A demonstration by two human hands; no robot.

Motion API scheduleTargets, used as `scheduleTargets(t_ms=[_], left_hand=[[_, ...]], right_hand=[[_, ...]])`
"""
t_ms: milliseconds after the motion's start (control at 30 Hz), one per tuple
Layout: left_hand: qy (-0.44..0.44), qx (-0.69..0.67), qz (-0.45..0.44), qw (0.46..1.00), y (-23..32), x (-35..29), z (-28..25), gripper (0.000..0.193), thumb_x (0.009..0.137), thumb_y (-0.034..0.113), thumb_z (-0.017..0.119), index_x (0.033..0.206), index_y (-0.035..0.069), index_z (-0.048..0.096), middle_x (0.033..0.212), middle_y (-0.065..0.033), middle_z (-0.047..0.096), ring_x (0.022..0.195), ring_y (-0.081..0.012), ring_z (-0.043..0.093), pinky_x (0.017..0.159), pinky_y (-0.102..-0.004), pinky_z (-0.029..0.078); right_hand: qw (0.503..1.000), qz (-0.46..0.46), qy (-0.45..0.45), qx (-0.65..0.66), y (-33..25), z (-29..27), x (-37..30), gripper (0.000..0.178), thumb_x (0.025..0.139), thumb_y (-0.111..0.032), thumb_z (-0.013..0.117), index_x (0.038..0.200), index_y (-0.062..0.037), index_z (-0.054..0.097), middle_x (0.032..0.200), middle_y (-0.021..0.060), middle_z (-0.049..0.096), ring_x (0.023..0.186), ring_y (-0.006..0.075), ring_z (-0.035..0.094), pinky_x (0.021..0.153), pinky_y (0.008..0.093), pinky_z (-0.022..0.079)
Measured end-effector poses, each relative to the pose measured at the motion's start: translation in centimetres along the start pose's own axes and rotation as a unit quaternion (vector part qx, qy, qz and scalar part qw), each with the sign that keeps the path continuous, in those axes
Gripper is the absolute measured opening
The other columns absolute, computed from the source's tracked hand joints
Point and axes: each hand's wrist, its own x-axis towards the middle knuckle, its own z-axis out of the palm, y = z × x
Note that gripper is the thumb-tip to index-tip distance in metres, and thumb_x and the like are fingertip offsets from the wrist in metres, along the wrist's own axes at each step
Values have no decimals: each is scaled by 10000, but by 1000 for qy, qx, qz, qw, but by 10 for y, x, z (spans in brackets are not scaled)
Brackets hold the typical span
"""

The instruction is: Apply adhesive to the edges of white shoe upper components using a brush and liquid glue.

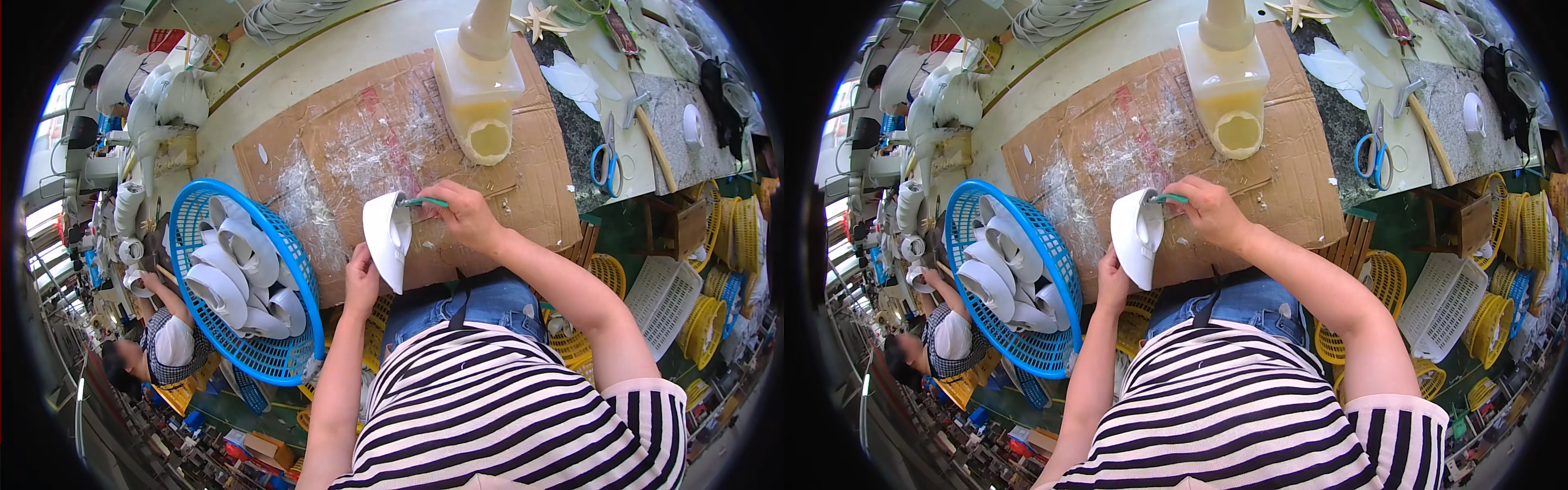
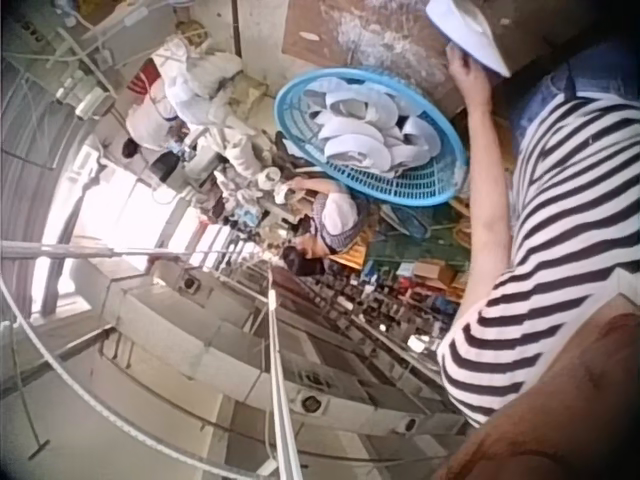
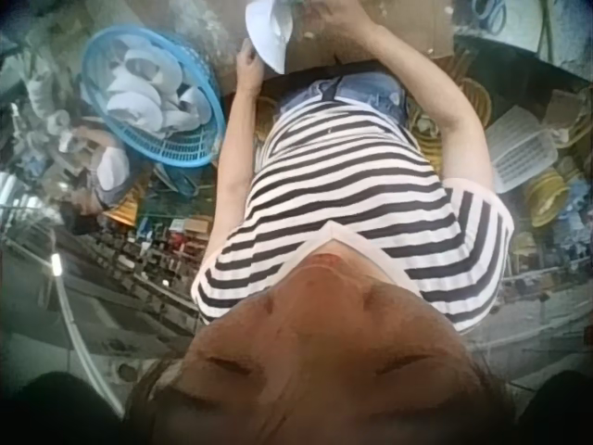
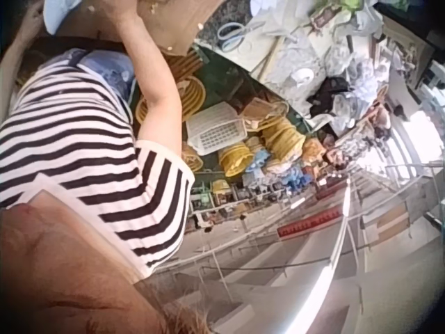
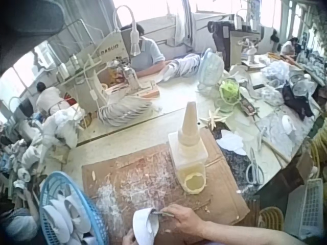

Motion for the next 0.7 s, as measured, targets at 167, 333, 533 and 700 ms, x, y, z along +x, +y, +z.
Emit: scheduleTargets(t_ms=[167, 333, 533, 700], left_hand=[[2, -247, -146, 958, 27, -5, 11, 251, 883, 6, 511, 1127, 4, 569, 1005, -48, 625, 896, -111, 590, 776, -250, 465], [-13, -259, -159, 953, 24, -6, 10, 309, 861, -13, 546, 1169, 14, 553, 1023, -43, 634, 894, -112, 603, 768, -251, 484], [-7, -224, -110, 968, 6, -32, 8, 326, 829, -36, 583, 1151, 9, 564, 1034, -35, 634, 919, -114, 606, 789, -254, 485], [-11, -206, -92, 974, 0, -35, 8, 308, 826, -64, 568, 1126, 3, 581, 1030, -40, 634, 929, -121, 603, 808, -253, 478]], right_hand=[[997, -44, -41, -58, -5, 1, -8, 212, 797, 16, 571, 1003, -33, 590, 861, 141, 568, 765, 337, 590, 649, 366, 484], [999, 12, -41, -28, -12, 2, -8, 166, 806, -8, 572, 970, -31, 583, 855, 163, 559, 757, 366, 578, 649, 409, 481], [994, 109, -3, 32, -1, 3, -12, 121, 805, -14, 591, 925, -10, 592, 821, 180, 573, 727, 371, 576, 634, 405, 473], [996, 92, 3, -1, 14, 9, -17, 94, 800, -1, 589, 893, -1, 600, 816, 188, 587, 717, 374, 589, 624, 397, 474]])
